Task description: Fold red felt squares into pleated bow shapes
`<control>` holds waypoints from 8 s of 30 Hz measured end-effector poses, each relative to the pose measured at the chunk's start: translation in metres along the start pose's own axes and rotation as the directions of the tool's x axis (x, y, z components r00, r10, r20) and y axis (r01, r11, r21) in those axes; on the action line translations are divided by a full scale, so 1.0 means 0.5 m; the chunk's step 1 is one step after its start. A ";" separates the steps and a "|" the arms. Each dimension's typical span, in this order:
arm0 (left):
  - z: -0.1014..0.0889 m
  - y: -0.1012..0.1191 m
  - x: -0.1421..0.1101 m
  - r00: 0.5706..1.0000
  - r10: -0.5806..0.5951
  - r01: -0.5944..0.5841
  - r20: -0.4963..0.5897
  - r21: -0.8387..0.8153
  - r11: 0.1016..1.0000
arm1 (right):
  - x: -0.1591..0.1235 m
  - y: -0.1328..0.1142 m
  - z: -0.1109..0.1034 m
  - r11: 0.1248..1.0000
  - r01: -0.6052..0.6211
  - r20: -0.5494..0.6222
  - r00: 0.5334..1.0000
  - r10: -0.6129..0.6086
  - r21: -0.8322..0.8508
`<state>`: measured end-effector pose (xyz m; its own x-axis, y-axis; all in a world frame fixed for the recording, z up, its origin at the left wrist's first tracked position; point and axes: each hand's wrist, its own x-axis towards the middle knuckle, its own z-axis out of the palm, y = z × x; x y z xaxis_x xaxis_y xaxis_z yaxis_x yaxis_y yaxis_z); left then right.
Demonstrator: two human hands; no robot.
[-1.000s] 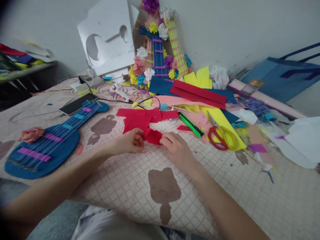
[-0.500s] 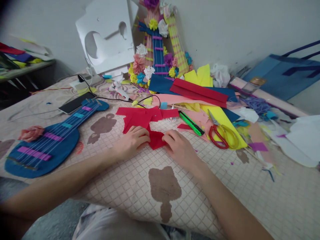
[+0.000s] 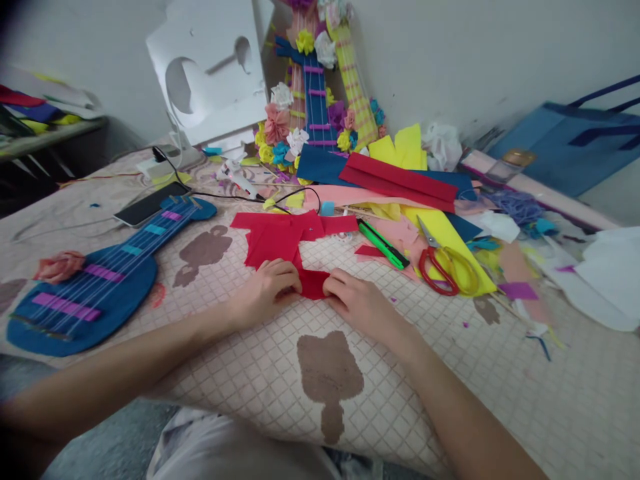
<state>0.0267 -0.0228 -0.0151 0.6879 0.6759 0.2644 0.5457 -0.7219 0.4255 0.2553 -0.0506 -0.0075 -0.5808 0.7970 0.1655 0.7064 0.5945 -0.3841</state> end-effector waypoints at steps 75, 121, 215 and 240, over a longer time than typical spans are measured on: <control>-0.168 -0.090 0.012 0.562 -0.177 0.342 -0.808 0.032 0.939 | 0.003 -0.014 0.018 0.946 -0.308 -0.014 0.950 0.310 0.100; 0.003 -0.009 0.017 0.985 -0.173 0.168 -0.026 -0.127 0.977 | 0.006 -0.019 0.014 0.948 -0.309 -0.063 0.947 0.314 0.075; 0.005 0.003 0.018 0.992 -0.121 0.122 -0.036 0.008 0.993 | -0.005 -0.006 -0.013 0.963 0.031 0.042 0.999 -0.020 -0.269; -0.025 -0.017 0.011 0.999 -0.030 0.030 0.012 -0.031 0.999 | -0.005 -0.004 -0.041 0.993 0.089 0.100 0.992 -0.080 -0.082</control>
<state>0.0200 -0.0110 -0.0066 0.6771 0.6954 0.2408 0.5511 -0.6960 0.4603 0.2639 -0.0516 0.0113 -0.6733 0.7320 0.1042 0.6829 0.6696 -0.2920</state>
